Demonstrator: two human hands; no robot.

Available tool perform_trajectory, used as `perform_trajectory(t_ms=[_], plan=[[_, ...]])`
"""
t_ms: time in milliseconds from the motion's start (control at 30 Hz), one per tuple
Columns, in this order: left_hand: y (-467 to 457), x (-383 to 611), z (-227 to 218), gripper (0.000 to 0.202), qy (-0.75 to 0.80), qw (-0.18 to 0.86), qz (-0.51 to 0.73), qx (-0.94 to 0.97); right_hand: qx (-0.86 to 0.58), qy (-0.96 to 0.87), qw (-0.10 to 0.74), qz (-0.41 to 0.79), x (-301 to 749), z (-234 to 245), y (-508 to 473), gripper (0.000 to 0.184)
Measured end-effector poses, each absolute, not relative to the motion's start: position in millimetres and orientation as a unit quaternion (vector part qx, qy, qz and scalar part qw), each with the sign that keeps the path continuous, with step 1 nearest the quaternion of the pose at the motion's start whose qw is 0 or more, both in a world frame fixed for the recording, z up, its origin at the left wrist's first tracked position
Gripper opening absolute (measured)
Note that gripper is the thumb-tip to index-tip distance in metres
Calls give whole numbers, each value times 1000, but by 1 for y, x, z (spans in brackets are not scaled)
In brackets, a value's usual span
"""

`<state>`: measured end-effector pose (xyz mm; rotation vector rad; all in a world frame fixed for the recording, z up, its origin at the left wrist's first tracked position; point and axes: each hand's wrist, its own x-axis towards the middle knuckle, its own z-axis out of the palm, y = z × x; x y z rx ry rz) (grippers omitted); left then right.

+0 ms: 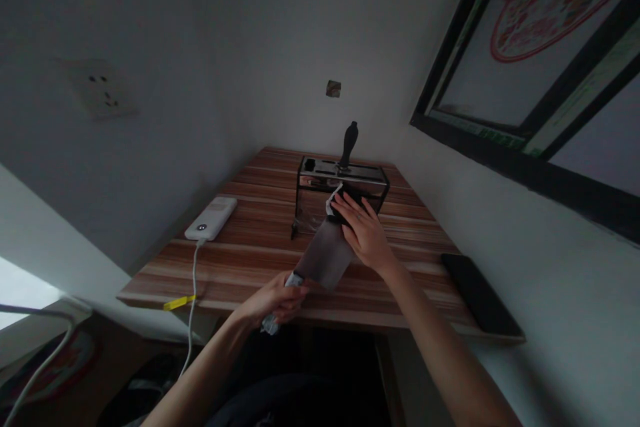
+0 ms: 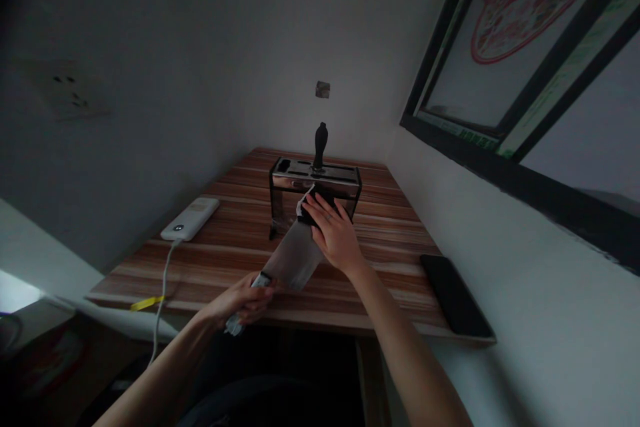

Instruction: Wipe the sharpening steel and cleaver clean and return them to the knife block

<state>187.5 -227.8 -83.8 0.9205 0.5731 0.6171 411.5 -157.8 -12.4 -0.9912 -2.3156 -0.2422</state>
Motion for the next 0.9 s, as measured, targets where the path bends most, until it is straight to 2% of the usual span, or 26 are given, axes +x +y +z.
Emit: perform_trajectory(t_ms=[233,400,900], plan=[[-226,186,-90,28,257,812,288,438,-379,-866,307,-106,414,-10,-157,49],[-226,186,-89,32,269,809,280,441,-383,-860,322,-103,408,-17,-168,51],[-228,188,-86,39,297,782,310,451,-348,-890,294,20,357,-52,-242,53]])
